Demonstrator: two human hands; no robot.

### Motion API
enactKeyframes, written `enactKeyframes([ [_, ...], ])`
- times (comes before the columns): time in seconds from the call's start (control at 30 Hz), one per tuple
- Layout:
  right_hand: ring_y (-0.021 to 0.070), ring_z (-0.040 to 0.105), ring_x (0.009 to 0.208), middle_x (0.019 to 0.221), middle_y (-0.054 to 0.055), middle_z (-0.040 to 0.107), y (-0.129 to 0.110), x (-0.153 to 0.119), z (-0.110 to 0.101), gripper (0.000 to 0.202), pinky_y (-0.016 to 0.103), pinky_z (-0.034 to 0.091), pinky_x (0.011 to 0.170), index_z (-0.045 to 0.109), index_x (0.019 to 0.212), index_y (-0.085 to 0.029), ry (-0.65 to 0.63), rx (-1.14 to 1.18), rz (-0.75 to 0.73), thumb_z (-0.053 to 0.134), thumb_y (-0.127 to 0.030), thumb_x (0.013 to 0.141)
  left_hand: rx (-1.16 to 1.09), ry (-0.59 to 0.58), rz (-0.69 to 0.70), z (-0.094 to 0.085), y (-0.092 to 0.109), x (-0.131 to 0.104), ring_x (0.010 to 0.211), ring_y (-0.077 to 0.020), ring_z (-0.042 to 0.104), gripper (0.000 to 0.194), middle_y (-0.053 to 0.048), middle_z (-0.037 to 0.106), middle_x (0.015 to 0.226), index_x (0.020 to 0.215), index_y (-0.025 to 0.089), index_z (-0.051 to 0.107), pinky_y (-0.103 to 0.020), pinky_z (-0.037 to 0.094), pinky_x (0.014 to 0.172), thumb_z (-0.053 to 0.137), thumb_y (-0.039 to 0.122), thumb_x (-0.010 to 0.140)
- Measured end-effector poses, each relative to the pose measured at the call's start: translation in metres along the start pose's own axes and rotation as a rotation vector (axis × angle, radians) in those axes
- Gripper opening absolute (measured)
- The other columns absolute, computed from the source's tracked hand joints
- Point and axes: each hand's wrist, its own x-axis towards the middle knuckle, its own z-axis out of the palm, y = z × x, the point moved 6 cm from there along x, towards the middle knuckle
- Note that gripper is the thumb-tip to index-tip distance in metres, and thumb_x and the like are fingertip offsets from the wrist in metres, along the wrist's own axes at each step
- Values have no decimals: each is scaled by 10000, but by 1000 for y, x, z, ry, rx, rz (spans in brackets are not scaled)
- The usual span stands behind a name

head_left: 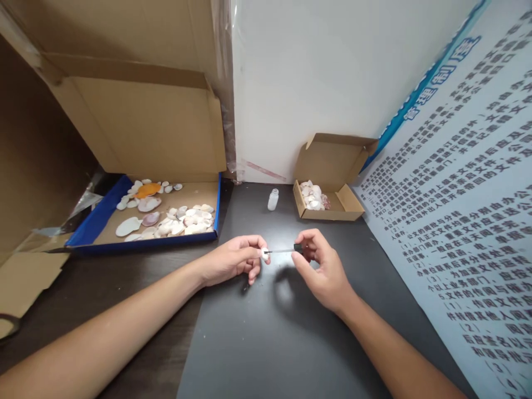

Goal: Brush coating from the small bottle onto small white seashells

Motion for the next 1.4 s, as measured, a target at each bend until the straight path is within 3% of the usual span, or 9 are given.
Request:
enactKeyframes([
  [0.2,98,445,529,695,-56,475,-5,0,-2,122,235,394,509,483,948,-233,10,74,-15,572,-248,866,29,1,-2,1,-1,-3,474,-77,514,167,23,557,624,803,158,543,-221,476,499,658,280,812],
  [0.77,95,433,522,691,-58,454,-3,1,5,118,236,383,503,482,921,-226,-44,130,7,574,-272,864,-54,38,78,-2,2,-5,514,-58,482,169,15,556,791,865,176,517,-226,481,502,664,221,797],
  [0.93,107,441,545,656,-60,457,-3,0,1,151,227,382,501,478,890,-229,44,29,-3,615,-254,831,-29,45,81,-1,1,-5,524,-62,459,194,30,514,732,855,175,517,-218,472,502,684,259,805],
  [1.1,108,450,530,648,-61,458,-6,0,5,130,230,394,503,488,916,-227,-14,80,-22,589,-272,849,-26,36,82,-2,-1,-4,525,-59,468,178,20,539,787,864,180,516,-228,469,511,668,255,809],
  [1.23,103,420,541,667,-60,441,-4,1,2,140,225,369,503,476,890,-227,38,49,2,604,-253,839,1,52,88,-2,-1,-4,531,-63,450,180,41,497,728,852,184,516,-224,461,514,673,265,813],
  [1.4,102,429,536,684,-57,447,-6,1,5,135,227,373,500,484,915,-225,-16,101,-8,591,-274,849,18,99,93,0,-1,-6,517,-68,408,230,74,430,620,849,195,507,-208,434,502,709,286,788],
])
